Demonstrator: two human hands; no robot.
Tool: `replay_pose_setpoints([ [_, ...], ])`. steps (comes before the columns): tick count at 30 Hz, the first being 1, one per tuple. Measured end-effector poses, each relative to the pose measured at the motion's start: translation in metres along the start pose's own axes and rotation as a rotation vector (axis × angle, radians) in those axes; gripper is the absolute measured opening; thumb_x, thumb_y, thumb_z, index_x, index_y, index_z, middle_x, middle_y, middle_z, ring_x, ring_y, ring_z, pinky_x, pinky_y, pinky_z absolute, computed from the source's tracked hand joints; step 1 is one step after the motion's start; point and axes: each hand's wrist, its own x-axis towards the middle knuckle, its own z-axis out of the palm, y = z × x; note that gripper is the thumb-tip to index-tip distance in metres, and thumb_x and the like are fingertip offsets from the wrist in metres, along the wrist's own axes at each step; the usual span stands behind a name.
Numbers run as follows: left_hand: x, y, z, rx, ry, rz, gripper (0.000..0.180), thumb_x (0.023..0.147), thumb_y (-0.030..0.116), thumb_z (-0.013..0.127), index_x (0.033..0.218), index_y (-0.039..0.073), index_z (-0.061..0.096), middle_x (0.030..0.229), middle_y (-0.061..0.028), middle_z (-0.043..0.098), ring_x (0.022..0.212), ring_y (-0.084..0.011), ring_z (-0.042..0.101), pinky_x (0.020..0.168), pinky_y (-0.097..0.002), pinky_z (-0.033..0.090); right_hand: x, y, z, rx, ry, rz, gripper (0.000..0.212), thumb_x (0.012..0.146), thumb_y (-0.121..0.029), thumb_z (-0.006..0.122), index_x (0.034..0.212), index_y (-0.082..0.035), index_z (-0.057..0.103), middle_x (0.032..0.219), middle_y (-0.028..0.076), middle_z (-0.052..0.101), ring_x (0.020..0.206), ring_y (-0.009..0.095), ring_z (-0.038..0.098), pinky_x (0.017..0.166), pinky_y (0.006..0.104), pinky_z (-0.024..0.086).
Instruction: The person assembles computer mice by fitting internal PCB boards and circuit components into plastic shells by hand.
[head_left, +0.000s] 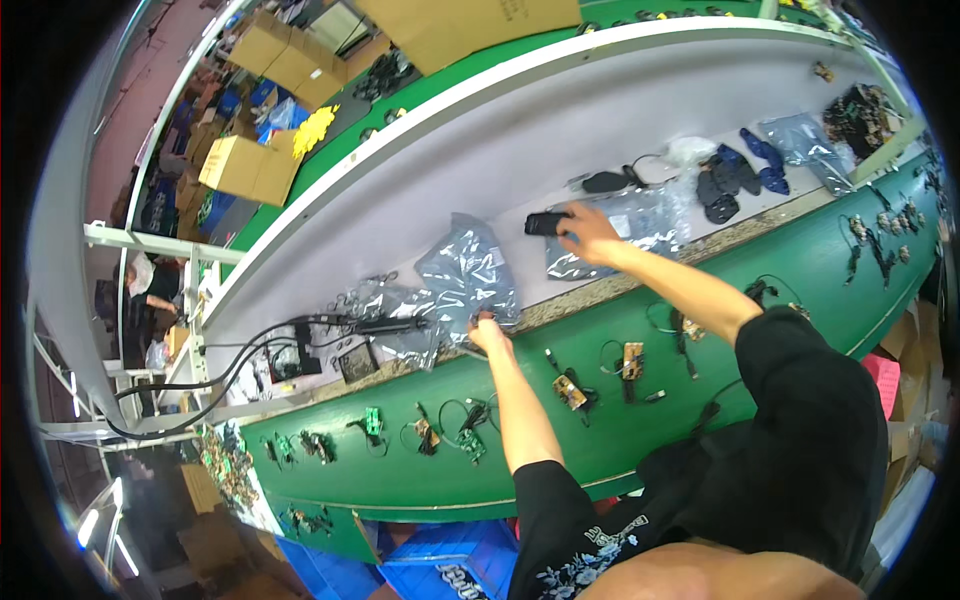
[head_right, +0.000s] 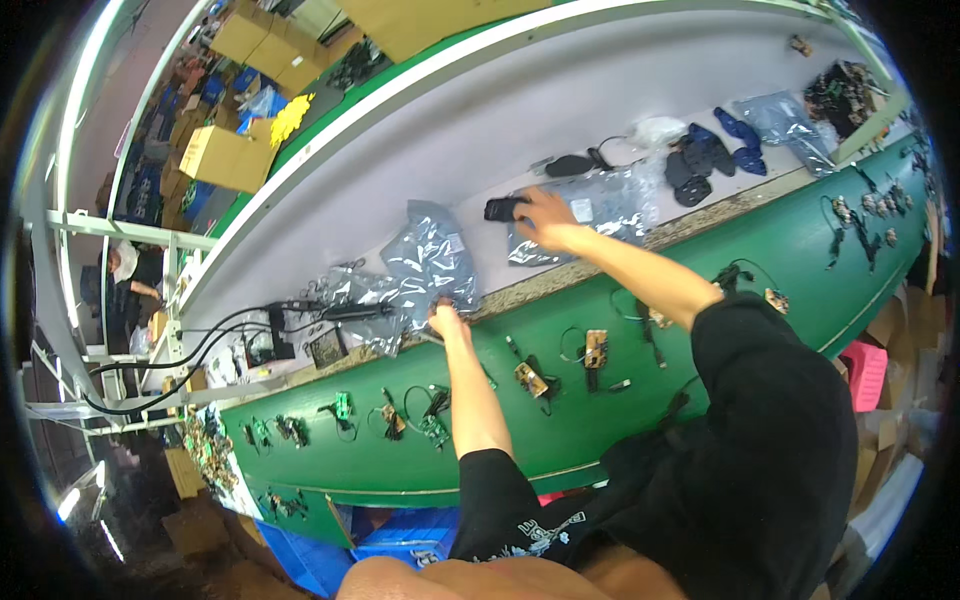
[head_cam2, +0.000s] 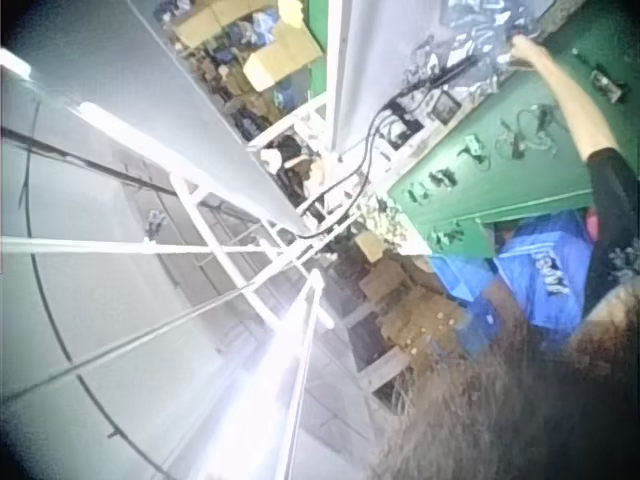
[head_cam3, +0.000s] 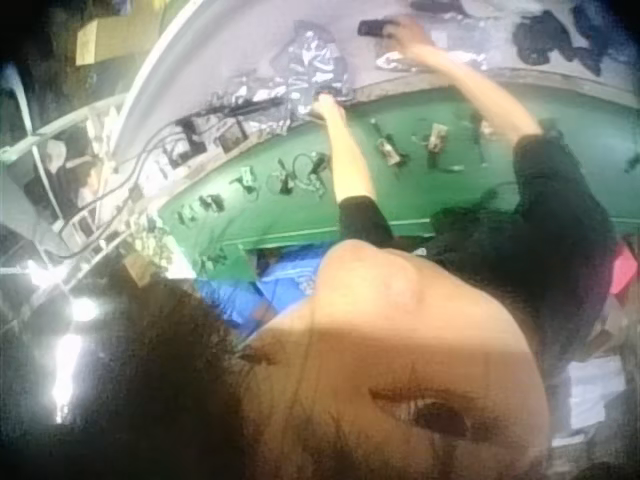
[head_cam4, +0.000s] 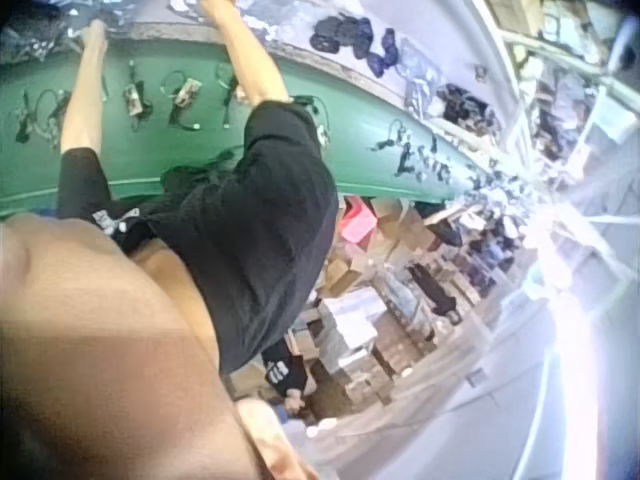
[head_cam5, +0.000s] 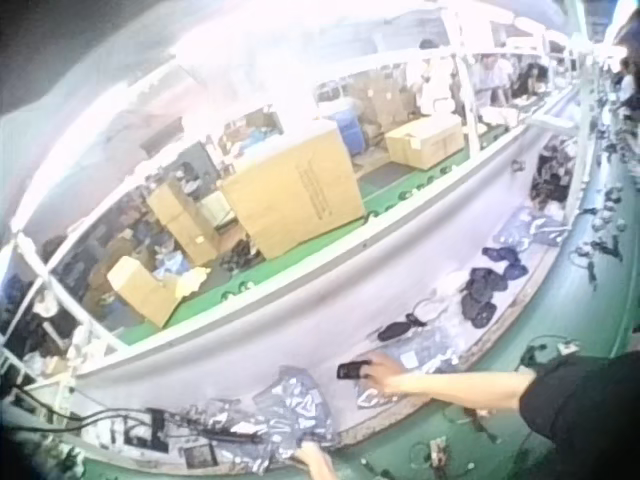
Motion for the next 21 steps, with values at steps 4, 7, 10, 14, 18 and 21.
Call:
replay_pose_setpoints([
  [4,-0.008,-0.001,0.023,0.298,-0.363,0.267,0.048,0.088,0.007,0.065,0.131,-0.010,0.054,0.119,-0.0171,0.068,0.106,-0.0250,0.063,0.094,-0.0361,0.048,-0.094,-0.007,-0.111,0.321,0.057,0.285,0.023,0.081,-0.021,0.077,0.084,-0.004,0.062,0.099,0.012,0.054,0.095,0.028,0.059,0.082,0.0382,0.049],
  [7,0.011,0.015,0.018,0.724,-0.526,0.250,0.060,0.086,0.016,0.072,0.135,-0.011,0.051,0.115,-0.0228,0.069,0.101,-0.0292,0.067,0.091,-0.0373,0.051,-0.176,-0.015,-0.174,0.333,0.114,0.425,0.030,0.080,-0.024,0.081,0.077,-0.003,0.059,0.089,0.007,0.052,0.082,0.019,0.056,0.074,0.0331,0.048],
  [10,-0.043,0.014,0.050,0.806,-0.600,0.528,0.061,0.087,0.022,0.075,0.136,-0.007,0.054,0.116,-0.0201,0.069,0.100,-0.0257,0.068,0.090,-0.0362,0.051,-0.272,-0.027,-0.233,0.392,0.165,0.674,0.029,0.080,-0.023,0.083,0.081,-0.005,0.060,0.088,0.003,0.053,0.075,0.014,0.054,0.069,0.0298,0.046],
  [14,-0.064,0.065,0.043,0.906,-0.542,0.712,0.059,0.089,0.020,0.075,0.139,-0.004,0.054,0.120,-0.0181,0.069,0.101,-0.0235,0.067,0.093,-0.0352,0.052,-0.292,-0.063,-0.277,0.686,0.250,0.744,0.035,0.079,-0.018,0.083,0.103,-0.006,0.062,0.093,-0.001,0.055,0.079,0.009,0.054,0.071,0.0278,0.047],
  [18,-0.178,0.139,0.112,0.523,-0.945,0.712,0.039,0.094,0.012,0.068,0.130,-0.003,0.062,0.115,-0.0144,0.070,0.100,-0.0194,0.067,0.092,-0.0318,0.053,-0.327,-0.064,-0.355,1.016,0.552,0.560,0.044,0.089,-0.022,0.067,0.129,-0.005,0.054,0.105,0.003,0.058,0.097,0.014,0.060,0.085,0.0330,0.052],
  [21,-0.292,0.248,0.119,0.403,-1.056,0.981,0.027,0.095,0.008,0.065,0.118,-0.004,0.067,0.106,-0.0126,0.071,0.097,-0.0179,0.067,0.090,-0.0318,0.054,-0.302,-0.090,-0.412,1.418,0.839,0.283,0.047,0.094,-0.029,0.060,0.134,-0.006,0.050,0.108,0.007,0.060,0.097,0.020,0.063,0.088,0.0405,0.056],
])
